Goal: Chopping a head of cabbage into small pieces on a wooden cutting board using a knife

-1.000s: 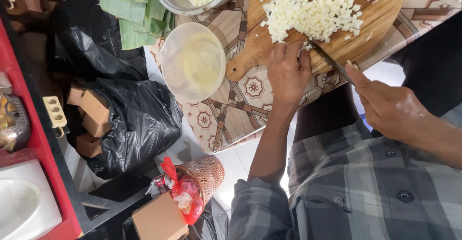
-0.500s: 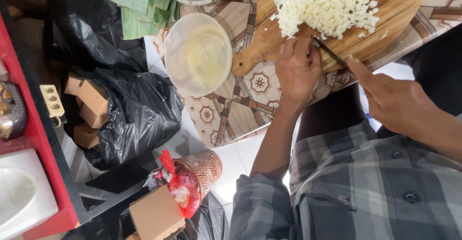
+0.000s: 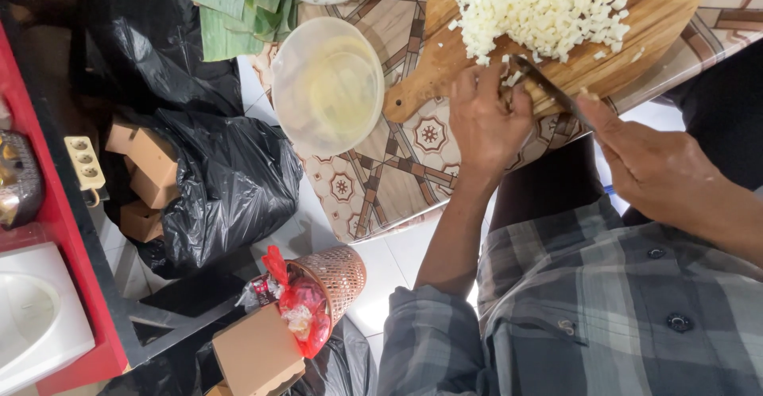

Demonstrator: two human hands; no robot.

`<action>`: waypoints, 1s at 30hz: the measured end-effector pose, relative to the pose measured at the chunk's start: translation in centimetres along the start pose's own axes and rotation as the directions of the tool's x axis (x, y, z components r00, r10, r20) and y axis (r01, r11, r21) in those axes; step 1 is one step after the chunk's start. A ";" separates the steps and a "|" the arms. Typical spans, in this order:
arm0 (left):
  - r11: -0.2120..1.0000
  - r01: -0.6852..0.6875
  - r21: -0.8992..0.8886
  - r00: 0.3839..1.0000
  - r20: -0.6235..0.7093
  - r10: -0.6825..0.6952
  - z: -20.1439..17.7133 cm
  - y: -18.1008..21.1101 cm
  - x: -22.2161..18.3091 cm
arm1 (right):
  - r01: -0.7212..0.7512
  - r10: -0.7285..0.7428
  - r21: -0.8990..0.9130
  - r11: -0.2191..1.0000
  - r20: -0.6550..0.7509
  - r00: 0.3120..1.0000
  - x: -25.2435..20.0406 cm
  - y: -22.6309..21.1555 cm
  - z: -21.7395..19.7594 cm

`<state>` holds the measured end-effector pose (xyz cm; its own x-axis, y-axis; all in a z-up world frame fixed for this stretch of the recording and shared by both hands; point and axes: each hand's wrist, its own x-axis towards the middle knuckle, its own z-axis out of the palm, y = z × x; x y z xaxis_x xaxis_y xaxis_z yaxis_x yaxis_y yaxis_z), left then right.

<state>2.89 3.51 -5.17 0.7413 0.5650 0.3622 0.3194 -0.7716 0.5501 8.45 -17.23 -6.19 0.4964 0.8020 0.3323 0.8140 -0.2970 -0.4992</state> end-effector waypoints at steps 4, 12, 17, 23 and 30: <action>1.000 0.004 0.010 1.000 -0.026 -0.003 -0.2 -0.3 -0.2 | 0.037 -0.031 -0.115 0.993 0.052 0.998 -0.3 0.0 0.4; 1.000 0.018 -0.021 0.999 -0.048 -0.019 -0.4 0.0 -0.2 | -0.004 0.008 -0.090 0.996 0.051 0.999 0.0 -0.1 0.3; 0.999 0.028 0.031 0.998 -0.055 -0.027 0.1 -0.2 -0.1 | 0.012 -0.002 -0.099 0.995 0.103 0.995 -0.4 0.6 0.6; 0.988 -0.014 0.152 1.000 0.025 0.011 2.2 -2.5 1.7 | -0.024 0.024 0.000 1.000 0.025 0.999 -0.1 -0.3 -0.6; 0.979 -0.111 0.172 0.993 0.061 0.102 -1.0 -1.2 2.2 | -0.027 0.026 0.038 0.999 0.021 0.999 -0.3 -0.2 -0.7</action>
<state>3.49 5.98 -4.30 0.8048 0.4642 0.3698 0.3315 -0.8684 0.3688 8.38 -17.79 -5.62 0.5110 0.8045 0.3026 0.7882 -0.2982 -0.5383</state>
